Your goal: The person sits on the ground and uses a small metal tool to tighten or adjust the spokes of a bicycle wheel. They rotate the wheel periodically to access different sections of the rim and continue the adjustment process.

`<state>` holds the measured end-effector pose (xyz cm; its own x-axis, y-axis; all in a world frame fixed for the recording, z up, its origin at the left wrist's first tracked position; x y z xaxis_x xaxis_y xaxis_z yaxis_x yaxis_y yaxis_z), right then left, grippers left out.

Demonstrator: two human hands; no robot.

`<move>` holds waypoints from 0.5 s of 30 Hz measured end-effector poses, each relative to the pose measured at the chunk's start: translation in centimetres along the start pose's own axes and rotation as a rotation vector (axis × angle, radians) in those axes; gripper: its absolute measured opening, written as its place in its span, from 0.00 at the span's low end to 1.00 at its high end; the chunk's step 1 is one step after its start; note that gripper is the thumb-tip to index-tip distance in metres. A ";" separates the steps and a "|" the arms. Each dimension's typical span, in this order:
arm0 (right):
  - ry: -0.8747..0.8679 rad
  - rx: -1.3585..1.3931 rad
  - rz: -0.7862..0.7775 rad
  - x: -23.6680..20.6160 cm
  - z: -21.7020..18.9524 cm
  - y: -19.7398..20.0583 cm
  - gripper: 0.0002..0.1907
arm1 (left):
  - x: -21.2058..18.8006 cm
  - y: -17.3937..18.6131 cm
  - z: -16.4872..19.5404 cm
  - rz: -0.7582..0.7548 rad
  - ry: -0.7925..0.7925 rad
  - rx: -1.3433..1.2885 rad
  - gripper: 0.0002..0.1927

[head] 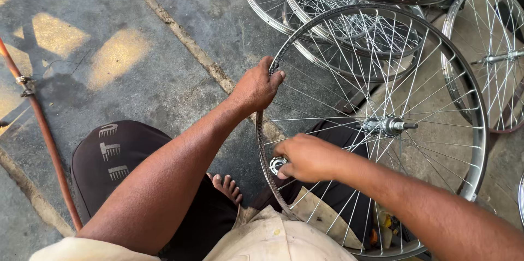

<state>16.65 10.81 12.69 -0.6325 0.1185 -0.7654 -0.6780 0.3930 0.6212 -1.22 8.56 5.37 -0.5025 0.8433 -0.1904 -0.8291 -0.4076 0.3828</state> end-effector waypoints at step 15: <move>0.570 -0.469 0.978 -4.2 -0.4 -7.8 0.09 | 1.2 -0.4 -2.5 0.099 0.183 -0.204 0.31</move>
<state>24.43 6.85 11.18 -0.9444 -0.2830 0.1677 0.1799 -0.0175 0.9835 -2.12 8.81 2.76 -0.6043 0.7259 -0.3283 -0.7964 -0.5627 0.2217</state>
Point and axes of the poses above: each hand's wrist, its own x-axis towards the middle knuckle, its own y-axis out of the back of the hand, z = x × y, the point moved 1 cm from there along x, towards the middle knuckle, and after that the axes turned 8 degrees about -x, right-handed, at the moved point
